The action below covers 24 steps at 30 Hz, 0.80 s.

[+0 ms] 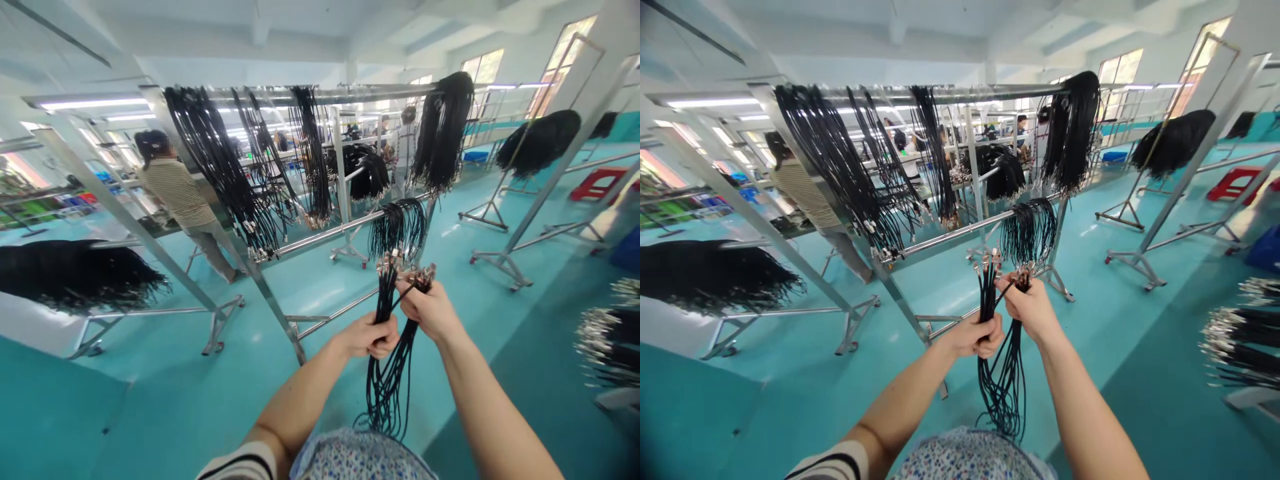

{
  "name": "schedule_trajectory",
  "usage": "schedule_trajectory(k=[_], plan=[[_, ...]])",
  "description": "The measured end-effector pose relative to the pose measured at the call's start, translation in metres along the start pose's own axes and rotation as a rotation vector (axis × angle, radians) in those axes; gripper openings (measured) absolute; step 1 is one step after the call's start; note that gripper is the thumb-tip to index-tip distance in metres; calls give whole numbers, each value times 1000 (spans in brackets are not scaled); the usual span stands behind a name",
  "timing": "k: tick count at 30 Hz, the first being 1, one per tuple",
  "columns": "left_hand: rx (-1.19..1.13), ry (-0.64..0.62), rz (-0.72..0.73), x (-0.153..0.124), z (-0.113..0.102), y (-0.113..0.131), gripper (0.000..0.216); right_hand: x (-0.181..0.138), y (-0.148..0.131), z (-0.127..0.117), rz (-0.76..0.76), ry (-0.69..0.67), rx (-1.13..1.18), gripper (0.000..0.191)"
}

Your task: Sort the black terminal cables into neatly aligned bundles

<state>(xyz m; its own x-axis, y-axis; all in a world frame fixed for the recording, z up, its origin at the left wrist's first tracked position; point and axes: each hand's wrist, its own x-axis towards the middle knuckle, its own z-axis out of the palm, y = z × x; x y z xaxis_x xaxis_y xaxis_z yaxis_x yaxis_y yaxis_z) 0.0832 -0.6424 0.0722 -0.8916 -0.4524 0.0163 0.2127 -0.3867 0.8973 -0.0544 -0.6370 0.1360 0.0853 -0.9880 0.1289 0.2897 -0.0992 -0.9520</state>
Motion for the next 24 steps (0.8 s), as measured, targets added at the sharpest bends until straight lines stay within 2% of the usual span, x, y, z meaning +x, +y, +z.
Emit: schedule_trajectory(k=[2,4,6,8,10,14,17,18,20,22,24], plan=[[16,55,44,2,-4,-5,43,3,7,1,-43,32,-45,30],[26,158,89,2,-9,-6,44,4,10,-2,-115,129,-80,32],[28,315,139,1,-12,-6,46,4,8,-4,-208,252,-38,34],[77,398,147,2,-12,-6,47,5,3,-3,-278,327,43,29],[147,359,118,4,-10,-7,45,5,0,1,-277,325,65,24],[145,236,74,8,-6,-13,41,5,4,5,-160,213,50,21],[153,168,24,11,-5,-20,43,6,13,1,-147,186,48,30],[165,192,30,12,-4,-23,43,6,16,-1,-155,198,3,36],[207,320,60,14,-2,-28,42,7,19,-4,-165,226,-149,42],[325,469,70,17,1,-31,45,8,18,-6,-151,218,-311,37],[526,562,42,21,2,-32,52,8,15,-7,-138,192,-419,33]])
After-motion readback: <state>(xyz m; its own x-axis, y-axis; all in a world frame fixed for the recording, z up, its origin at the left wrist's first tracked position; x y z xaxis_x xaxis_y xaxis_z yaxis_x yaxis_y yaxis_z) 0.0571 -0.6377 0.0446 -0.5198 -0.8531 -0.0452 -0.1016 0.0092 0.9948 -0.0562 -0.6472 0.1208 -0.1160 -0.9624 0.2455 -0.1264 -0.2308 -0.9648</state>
